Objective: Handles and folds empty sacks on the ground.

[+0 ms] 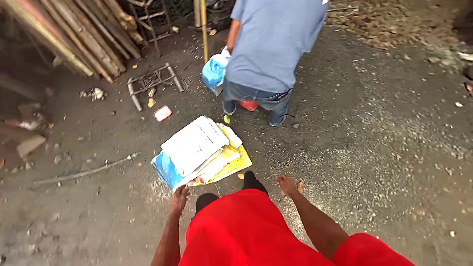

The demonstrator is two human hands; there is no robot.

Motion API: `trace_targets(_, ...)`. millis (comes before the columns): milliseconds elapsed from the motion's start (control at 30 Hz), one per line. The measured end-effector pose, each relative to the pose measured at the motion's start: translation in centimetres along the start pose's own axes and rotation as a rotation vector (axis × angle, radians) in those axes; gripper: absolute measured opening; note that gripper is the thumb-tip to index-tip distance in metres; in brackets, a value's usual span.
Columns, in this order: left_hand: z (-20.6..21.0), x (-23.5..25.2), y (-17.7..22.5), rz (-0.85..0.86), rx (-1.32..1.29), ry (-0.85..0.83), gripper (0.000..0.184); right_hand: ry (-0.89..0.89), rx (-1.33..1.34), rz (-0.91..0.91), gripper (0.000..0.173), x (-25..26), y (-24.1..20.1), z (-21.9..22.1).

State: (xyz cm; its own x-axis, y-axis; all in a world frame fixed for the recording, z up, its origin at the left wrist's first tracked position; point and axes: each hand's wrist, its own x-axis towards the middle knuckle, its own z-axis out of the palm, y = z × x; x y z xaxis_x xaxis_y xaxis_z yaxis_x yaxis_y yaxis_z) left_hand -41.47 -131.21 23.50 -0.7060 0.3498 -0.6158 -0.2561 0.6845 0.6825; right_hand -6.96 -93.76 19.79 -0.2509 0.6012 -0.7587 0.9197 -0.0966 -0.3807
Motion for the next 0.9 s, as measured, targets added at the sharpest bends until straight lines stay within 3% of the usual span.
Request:
trace_targets(100,-3.7,-0.9,-4.8,-0.085,-0.086,-0.003,0.042,0.01,-0.041,-0.013,0.034,-3.0,-2.9,3.9)
trace_targets(300,-9.5,-5.4,-20.5,-0.541,-0.121,-0.002,0.046,0.037,-0.107,-0.125,0.033,-8.3,-8.6,10.3)
trace_targets(433,-11.5,-8.5,-25.5,-0.667,-0.12,-0.008,0.046,0.031,-0.16,-0.112,0.033,-8.6,-9.5,11.5)
trace_targets(567,-12.6,-8.0,-24.8,-0.628,-0.231,0.054,0.045,-0.008,-0.313,-0.058,0.034,-7.8,-11.1,11.8)
trace_targets(700,-13.5,-6.1,-21.2,-0.498,-0.329,0.164,0.043,-0.089,-0.387,-0.071,0.035,-5.3,-14.2,12.6)
trace_targets(900,-16.3,-7.0,-17.0,-0.339,-0.374,0.33,0.043,-0.155,-0.31,-0.238,0.038,-2.0,-23.3,15.2)
